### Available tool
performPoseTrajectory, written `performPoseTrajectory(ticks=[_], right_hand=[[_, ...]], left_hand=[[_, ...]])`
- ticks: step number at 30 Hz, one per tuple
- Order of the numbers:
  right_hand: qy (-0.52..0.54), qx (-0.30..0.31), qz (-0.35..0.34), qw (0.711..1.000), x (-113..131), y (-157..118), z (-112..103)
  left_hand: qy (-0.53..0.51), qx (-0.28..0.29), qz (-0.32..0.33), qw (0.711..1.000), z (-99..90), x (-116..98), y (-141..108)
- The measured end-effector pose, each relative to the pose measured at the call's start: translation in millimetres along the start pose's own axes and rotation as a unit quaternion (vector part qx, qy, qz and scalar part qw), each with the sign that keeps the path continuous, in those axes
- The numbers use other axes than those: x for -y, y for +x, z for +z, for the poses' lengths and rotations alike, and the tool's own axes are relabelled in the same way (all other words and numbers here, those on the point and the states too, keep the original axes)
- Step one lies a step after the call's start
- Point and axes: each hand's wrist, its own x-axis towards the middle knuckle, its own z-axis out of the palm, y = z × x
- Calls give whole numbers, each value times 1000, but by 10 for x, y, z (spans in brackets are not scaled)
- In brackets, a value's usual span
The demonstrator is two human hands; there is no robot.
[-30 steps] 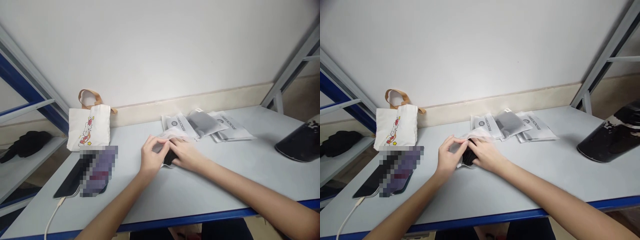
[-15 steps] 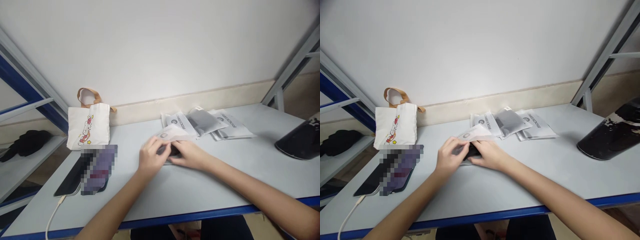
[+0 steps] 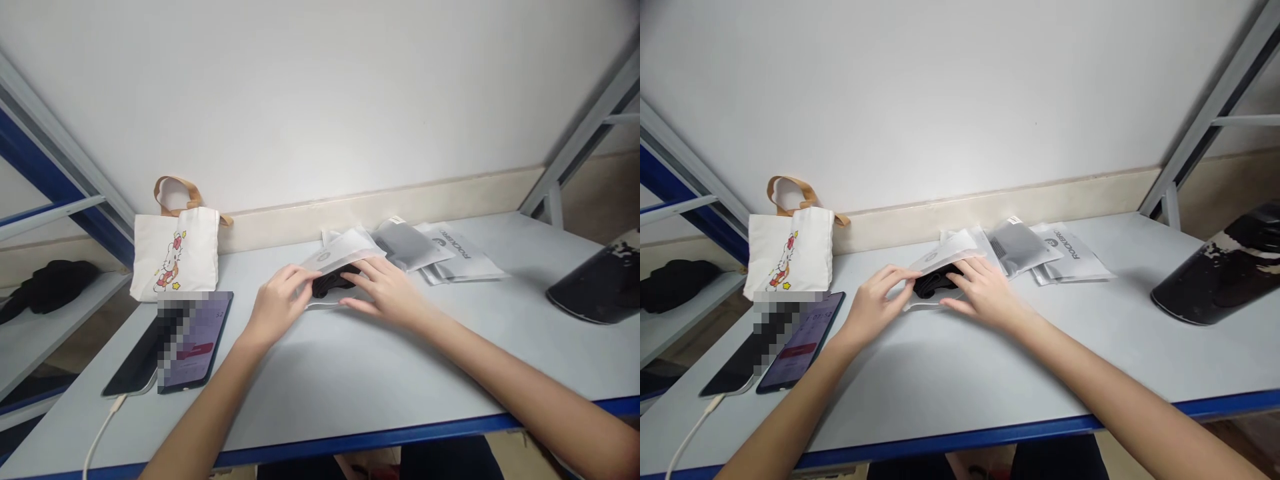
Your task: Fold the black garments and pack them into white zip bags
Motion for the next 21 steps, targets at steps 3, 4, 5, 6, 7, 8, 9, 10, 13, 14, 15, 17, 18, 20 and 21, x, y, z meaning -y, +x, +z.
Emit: performPoseTrajectory(ticks=[3, 4, 5, 6, 7, 8, 9, 10, 13, 14, 15, 17, 18, 20, 21], right_hand=[[-37, 27, 32, 998, -33, -11, 36], [-48, 34, 45, 997, -52, -18, 53], [-54, 38, 59, 996, -75, -26, 71], [-54, 39, 74, 995, -102, -36, 88], [-47, 34, 92, 994, -132, -46, 104], [-31, 25, 112, 993, -164, -56, 117], [-9, 12, 136, 991, -195, -66, 129], [12, -3, 160, 987, -224, -74, 138], [53, -43, 217, 974, -280, -84, 144], [64, -56, 227, 970, -284, -81, 136], [75, -71, 231, 967, -277, -75, 121], [96, -117, 220, 964, -230, -55, 74], [98, -147, 202, 963, -189, -44, 44], [86, -191, 146, 967, -78, -23, -17], [78, -197, 109, 971, -14, -15, -44]], left_hand=[[0, 68, 8, 998, 93, -74, -32], [5, 83, 16, 996, 134, -97, -46], [13, 94, 25, 995, 173, -114, -59], [22, 101, 35, 994, 208, -121, -71], [32, 107, 45, 993, 234, -117, -80], [42, 108, 55, 992, 252, -103, -85], [52, 102, 63, 991, 261, -79, -87], [63, 88, 67, 992, 262, -48, -85], [88, 4, 84, 993, 245, 39, -67], [90, -29, 90, 991, 238, 53, -61], [85, -59, 96, 990, 232, 56, -56], [59, -111, 98, 987, 222, 29, -50], [41, -133, 96, 986, 216, 4, -50], [13, -172, 99, 980, 203, -51, -54], [7, -190, 105, 976, 196, -78, -58]])
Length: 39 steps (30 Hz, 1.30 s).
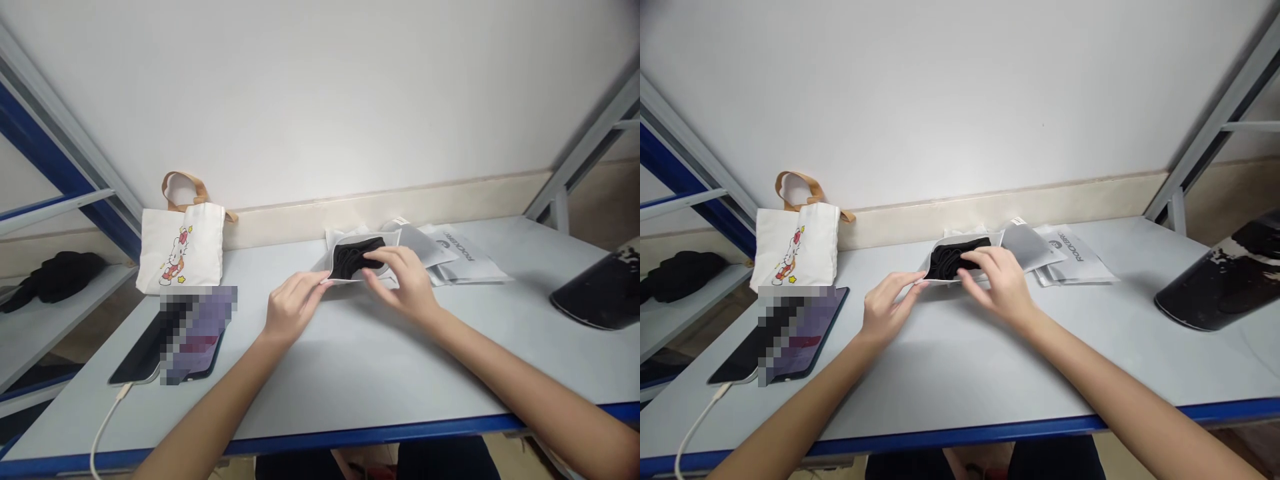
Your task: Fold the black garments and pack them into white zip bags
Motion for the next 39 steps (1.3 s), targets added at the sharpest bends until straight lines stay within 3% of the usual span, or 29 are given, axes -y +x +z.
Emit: performPoseTrajectory(ticks=[3, 5, 10, 17, 23, 29, 34, 39], right_hand=[[-20, 33, -103, 994, 182, -16, -18], [-33, 34, -132, 990, 249, -33, -15], [-17, 2, -123, 992, 265, -48, -25], [19, -6, -140, 990, 354, -41, -49], [-59, 1, -170, 984, 295, -11, -52], [-130, -2, -146, 981, 136, 55, -66], [-168, -12, -94, 981, -184, 80, -109], [-166, 24, -4, 986, -468, 71, -140]], left_hand=[[-3, -24, 36, 999, -24, -61, 4], [-7, -7, 58, 998, -34, -90, 4], [-31, 54, 78, 995, -40, -139, 28], [14, 40, 116, 992, -44, -156, 53], [44, 4, 124, 991, -46, -152, 41], [80, -42, 130, 987, -136, -99, 96], [100, -100, 76, 987, -245, -27, 136], [108, -158, 8, 982, -315, 103, 133]])
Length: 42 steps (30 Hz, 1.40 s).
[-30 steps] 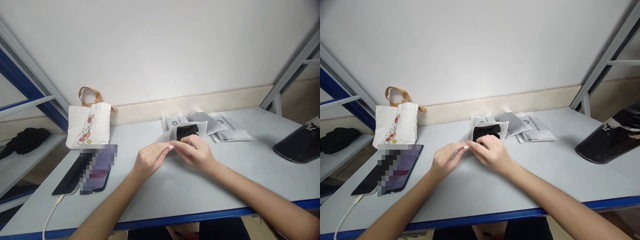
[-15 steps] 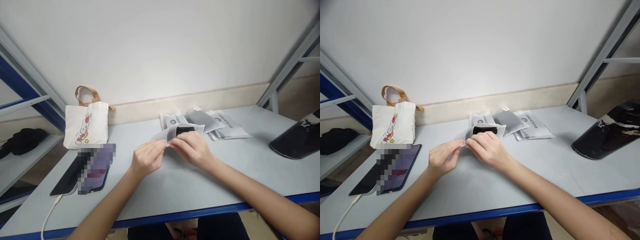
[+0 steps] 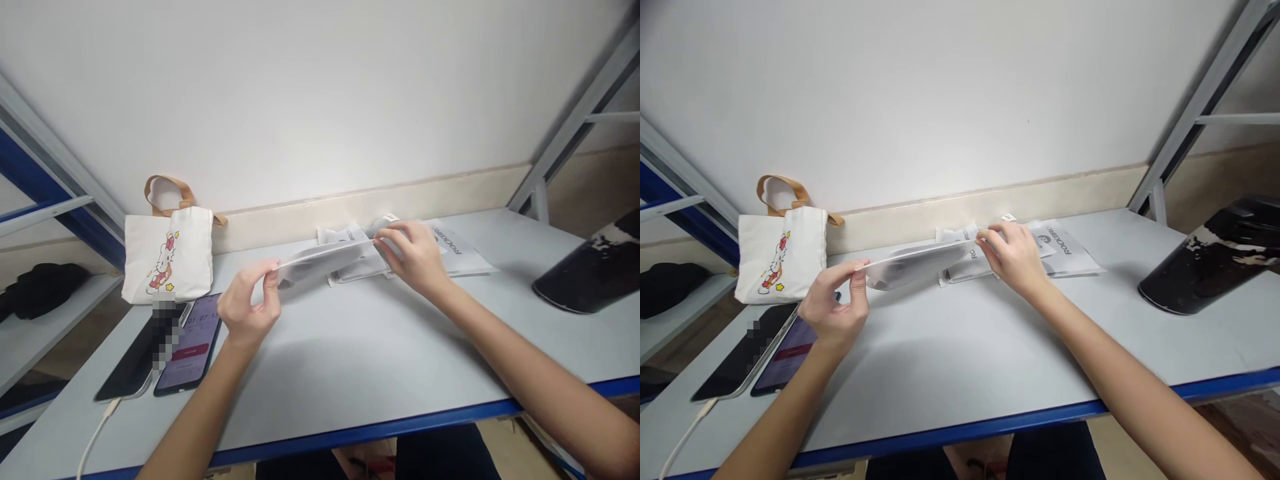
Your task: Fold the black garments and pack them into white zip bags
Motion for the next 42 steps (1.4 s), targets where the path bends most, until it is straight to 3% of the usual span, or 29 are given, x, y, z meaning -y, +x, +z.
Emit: performPoseTrajectory(ticks=[4, 9, 12, 16, 20, 23, 25, 28, 31, 33, 34, 36, 39, 42], right_hand=[[50, 35, 13, 998, 25, -4, 17], [116, 68, 57, 989, 119, -27, 11], [153, 76, 94, 981, 157, -44, 2], [177, 82, 113, 974, 188, -58, -2], [187, 88, 141, 968, 177, -74, 12], [193, 98, 167, 962, 169, -80, 21], [199, 105, 172, 959, 179, -76, 16], [204, 99, 181, 957, 204, -59, -11], [201, 91, 207, 953, 220, -41, -48], [203, 98, 214, 950, 224, -34, -66], [205, 106, 212, 950, 227, -33, -71], [208, 131, 203, 948, 235, -37, -72], [207, 181, 189, 943, 246, -49, -59], [213, 208, 171, 939, 253, -69, -38]], left_hand=[[-17, 2, -43, 999, 22, 49, -33], [-38, 10, -44, 998, 46, 27, -70], [-89, 27, -94, 991, 67, -4, -102], [-133, 99, -149, 975, 114, -63, -143], [-141, 195, -170, 956, 153, -134, -157], [-127, 236, -163, 949, 172, -163, -179], [-124, 223, -132, 958, 176, -149, -195], [-96, 154, -91, 979, 141, -47, -177], [-23, 65, -83, 994, 55, 155, -91], [36, 46, -73, 996, 10, 311, -40], [63, 70, -68, 993, 3, 382, -33], [106, 189, -70, 974, 29, 489, -68], [141, 424, -100, 889, 131, 542, -218], [161, 528, -137, 822, 215, 510, -348]])
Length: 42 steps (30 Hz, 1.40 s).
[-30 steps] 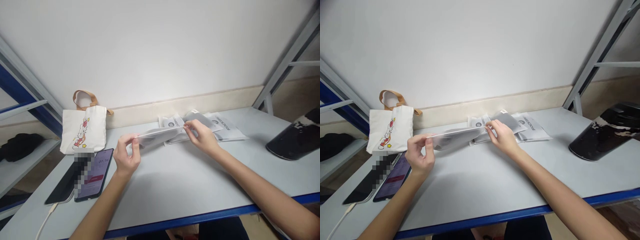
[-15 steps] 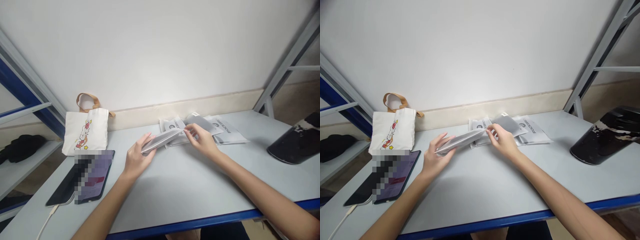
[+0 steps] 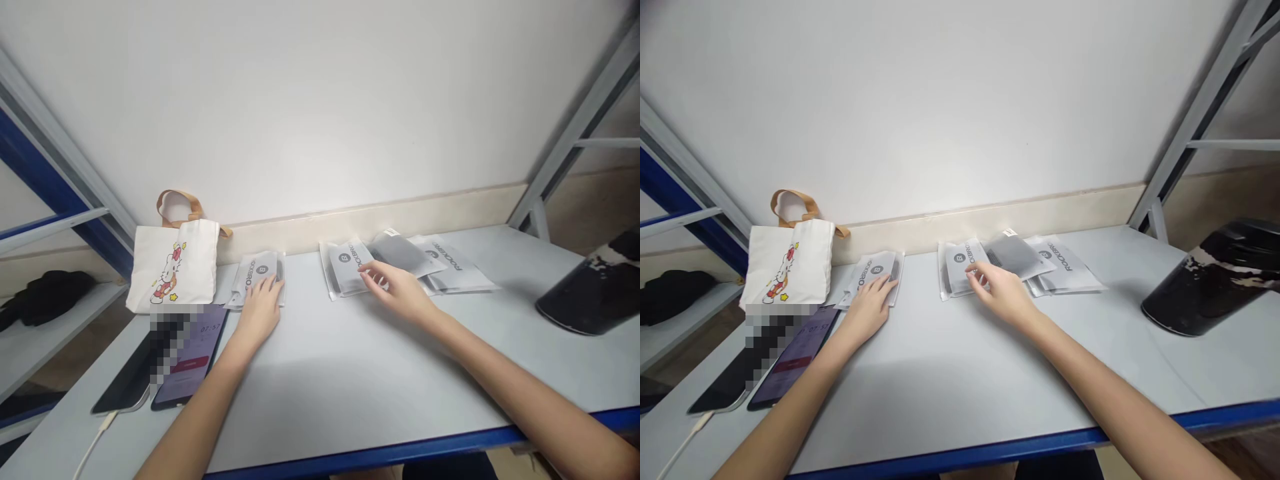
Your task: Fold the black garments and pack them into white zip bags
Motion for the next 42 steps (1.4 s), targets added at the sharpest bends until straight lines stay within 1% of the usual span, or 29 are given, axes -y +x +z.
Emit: performPoseTrajectory(ticks=[2, 4, 7, 9, 11, 13, 16, 18, 20, 24, 26, 28, 31, 33, 34, 36, 38, 40, 42], right_hand=[[-9, 2, -27, 1000, -11, -10, 40], [-41, 4, -71, 997, -30, -20, 117], [-114, 29, -141, 983, -88, -18, 287], [-146, 37, -163, 975, -137, 7, 392], [-157, 35, -169, 972, -175, 45, 450], [-156, 37, -178, 971, -186, 80, 457], [-151, 42, -191, 969, -151, 94, 414], [-141, 41, -192, 970, -120, 73, 387], [-127, 41, -190, 973, -108, 43, 377], [-110, 33, -181, 977, -162, 33, 408], [-107, 23, -181, 977, -198, 61, 427], [-104, 11, -189, 976, -202, 82, 429], [-95, -18, -202, 975, -103, 51, 387], [-79, -55, -212, 973, 29, -15, 338], [-64, -77, -223, 970, 104, -55, 311], [-24, -120, -254, 960, 250, -132, 258], [10, -143, -283, 948, 362, -186, 210], [23, -145, -295, 944, 429, -209, 172], [26, -143, -304, 942, 459, -211, 148]], left_hand=[[-2, 17, -14, 1000, 29, -32, -8], [-8, 23, -17, 1000, 20, -45, -13], [-13, 25, -19, 999, -3, -31, -15], [-24, 29, -16, 999, -8, -4, -17], [-44, 37, -12, 998, -8, 29, -21], [-62, 42, -11, 997, -9, 51, -23], [-74, 13, 6, 997, -14, 18, -25], [-85, -18, 38, 995, -11, -65, -35], [-99, -34, 78, 991, 4, -185, -59], [-127, -25, 138, 982, 60, -405, -133], [-139, -24, 150, 979, 73, -449, -150], [-152, -38, 157, 975, 56, -452, -143], [-170, -94, 178, 965, -30, -449, -122], [-174, -164, 203, 949, -106, -486, -131], [-176, -211, 217, 937, -143, -518, -145], [-184, -308, 242, 902, -205, -597, -186], [-204, -386, 253, 863, -246, -672, -229], [-220, -423, 260, 840, -270, -719, -262], [-217, -429, 270, 834, -284, -735, -281]])
